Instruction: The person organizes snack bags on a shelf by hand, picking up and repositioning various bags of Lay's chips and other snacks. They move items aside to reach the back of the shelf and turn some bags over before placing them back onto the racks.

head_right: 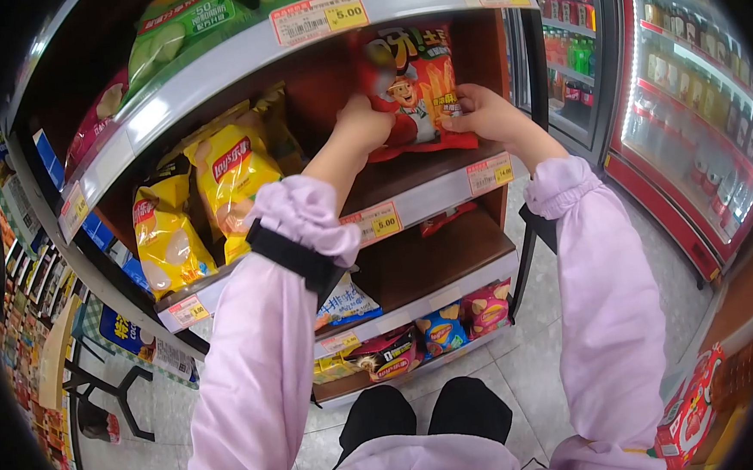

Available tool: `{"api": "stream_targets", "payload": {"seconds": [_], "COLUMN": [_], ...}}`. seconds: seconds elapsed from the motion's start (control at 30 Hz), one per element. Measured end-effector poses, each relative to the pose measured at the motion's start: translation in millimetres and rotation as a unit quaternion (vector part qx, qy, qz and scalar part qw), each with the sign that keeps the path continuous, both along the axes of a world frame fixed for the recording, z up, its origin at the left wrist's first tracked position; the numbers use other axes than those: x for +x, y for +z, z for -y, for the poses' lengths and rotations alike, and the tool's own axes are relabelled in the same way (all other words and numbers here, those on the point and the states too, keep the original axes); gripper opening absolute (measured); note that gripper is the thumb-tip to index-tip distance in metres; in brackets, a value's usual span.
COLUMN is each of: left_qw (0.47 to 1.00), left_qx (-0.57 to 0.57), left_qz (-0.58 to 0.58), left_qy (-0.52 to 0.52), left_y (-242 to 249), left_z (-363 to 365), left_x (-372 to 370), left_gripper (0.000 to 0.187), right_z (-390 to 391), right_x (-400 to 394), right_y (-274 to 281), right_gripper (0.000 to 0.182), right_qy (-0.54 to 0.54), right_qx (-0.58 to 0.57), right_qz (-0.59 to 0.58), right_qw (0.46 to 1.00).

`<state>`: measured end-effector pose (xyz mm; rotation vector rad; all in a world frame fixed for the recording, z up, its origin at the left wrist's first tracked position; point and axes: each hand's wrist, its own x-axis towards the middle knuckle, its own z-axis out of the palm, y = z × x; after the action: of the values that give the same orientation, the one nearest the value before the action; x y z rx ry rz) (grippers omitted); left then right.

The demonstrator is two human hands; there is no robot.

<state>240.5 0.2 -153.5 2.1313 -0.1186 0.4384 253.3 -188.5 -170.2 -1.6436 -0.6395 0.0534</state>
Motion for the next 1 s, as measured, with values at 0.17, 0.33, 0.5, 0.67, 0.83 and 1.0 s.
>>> {"api": "stream_targets", "payload": {"seconds": [0.17,0.33,0.5,0.67,0.83,1.0], "left_qw": [0.979,0.988,1.0,0.996,0.994,0.988], "left_qx": [0.124,0.132,0.015,-0.065,-0.085,-0.09], "left_qz": [-0.09,-0.06,-0.018,-0.039,-0.029,-0.059], "left_qy": [0.134,0.058,-0.007,-0.049,-0.062,-0.112], "left_y": [26,7,-2,-19,-23,-21], "left_z": [13,1,-1,-5,-7,-9], "left_x": [21,50,60,84,95,95], "left_gripper": [0.046,0.029,0.031,0.032,0.031,0.032], "right_z": [-6,-22,-37,-35,-39,-36], "right_x": [52,53,64,62,50,40], "right_y": [2,8,11,9,10,17], "right_gripper": [0.052,0.047,0.049,0.057,0.069,0.069], "right_qy": [-0.039,-0.204,-0.191,-0.09,-0.111,-0.089], "right_qx": [-0.061,-0.321,-0.377,-0.334,-0.349,-0.379], "right_qz": [0.051,0.167,0.175,0.159,0.168,0.105], "right_qw": [0.996,0.91,0.889,0.925,0.915,0.915]}}
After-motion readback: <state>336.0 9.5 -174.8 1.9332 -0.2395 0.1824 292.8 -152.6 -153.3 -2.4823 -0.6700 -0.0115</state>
